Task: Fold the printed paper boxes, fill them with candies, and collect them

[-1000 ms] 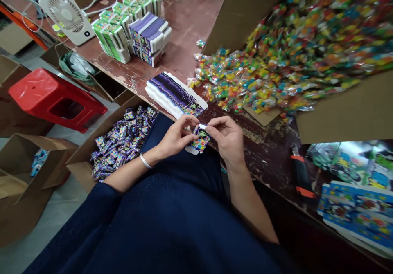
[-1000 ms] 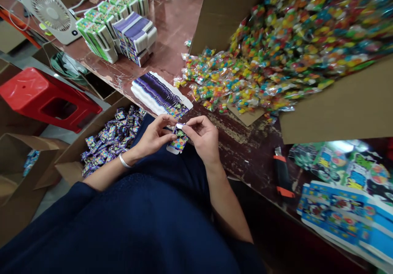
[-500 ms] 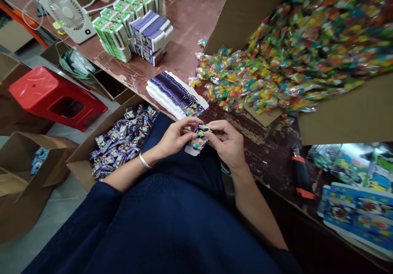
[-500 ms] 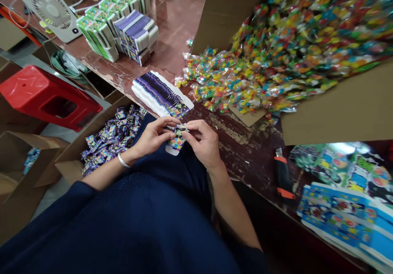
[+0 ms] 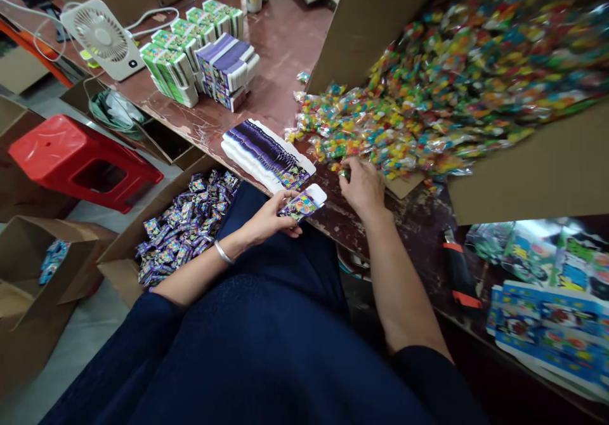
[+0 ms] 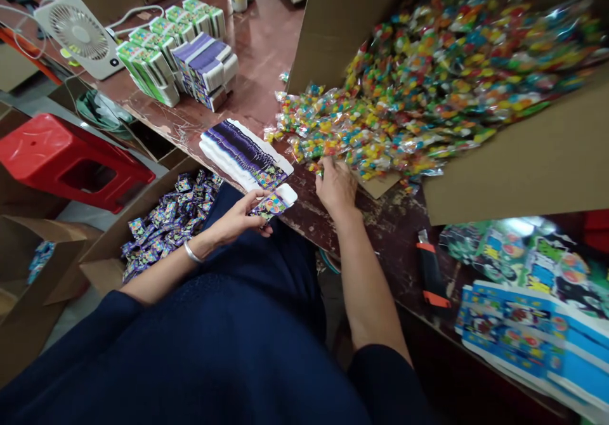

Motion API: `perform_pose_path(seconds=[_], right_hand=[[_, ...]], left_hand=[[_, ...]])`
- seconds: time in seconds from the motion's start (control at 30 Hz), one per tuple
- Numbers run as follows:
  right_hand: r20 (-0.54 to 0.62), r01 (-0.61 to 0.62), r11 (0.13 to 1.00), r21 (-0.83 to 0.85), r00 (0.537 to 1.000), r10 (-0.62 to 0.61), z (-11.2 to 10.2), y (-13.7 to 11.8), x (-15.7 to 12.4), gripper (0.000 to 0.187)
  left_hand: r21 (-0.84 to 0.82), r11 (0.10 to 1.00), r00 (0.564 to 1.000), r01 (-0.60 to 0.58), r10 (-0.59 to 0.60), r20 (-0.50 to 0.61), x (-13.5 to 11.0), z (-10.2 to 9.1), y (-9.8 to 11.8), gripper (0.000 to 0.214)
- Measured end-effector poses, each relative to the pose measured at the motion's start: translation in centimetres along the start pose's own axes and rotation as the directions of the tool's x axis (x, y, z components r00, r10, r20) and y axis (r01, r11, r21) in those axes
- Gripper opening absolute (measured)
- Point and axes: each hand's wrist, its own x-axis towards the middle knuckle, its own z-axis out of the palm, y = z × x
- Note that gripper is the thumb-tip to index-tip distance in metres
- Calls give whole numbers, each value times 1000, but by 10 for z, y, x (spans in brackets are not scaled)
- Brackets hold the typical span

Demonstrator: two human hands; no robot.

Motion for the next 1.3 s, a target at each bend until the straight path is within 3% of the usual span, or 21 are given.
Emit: perform_pose_path(seconds=[0.1, 0.2, 0.33, 0.4, 0.53, 0.67, 0.83, 0.97, 1.07, 1.2, 1.3], right_hand=[[-61, 13, 1000, 15, 998, -13, 1, 3, -4, 23], [-154, 3, 973, 231, 987, 33, -15, 2, -19, 23], [-42, 23, 816, 578, 999, 2, -53, -15, -37, 24], [-13, 45, 786, 617, 999, -48, -70, -29, -42, 21], [-22, 110, 845, 523, 993, -116, -85, -52, -44, 19], [-24, 207, 883, 422, 976, -217, -81, -65, -43, 17], [-161, 339, 821, 459, 941, -299, -67, -75, -51, 21], [-110, 142, 675, 724, 990, -91, -48, -73, -72, 31], [-50, 16, 570, 821, 998, 44, -30, -72, -88, 41], [-89, -10, 589, 808, 986, 139, -20, -79, -100, 23], [-104, 1, 608, 794, 985, 135, -22, -87, -99, 23]], left_hand=[[-26, 1000, 1000, -18, 19, 16, 3, -2, -3, 51], [152, 981, 992, -118, 125, -33, 7, -7, -5, 33], [488, 850, 972, -199, 236, -15, 10, -10, -3, 31], [578, 786, 965, -218, 261, 9, 9, -9, 0, 32], [628, 732, 952, -265, 301, 51, 4, -2, 1, 34], [584, 758, 946, -292, 317, 61, 0, 1, -2, 33], [386, 852, 924, -354, 382, 6, 0, 7, -4, 34], [229, 875, 891, -426, 450, -64, 0, 13, -3, 63], [177, 879, 888, -443, 457, -46, -2, 16, -2, 64], [219, 898, 921, -381, 391, 1, -4, 18, -1, 50], [210, 901, 922, -380, 387, 9, -4, 18, 1, 49]])
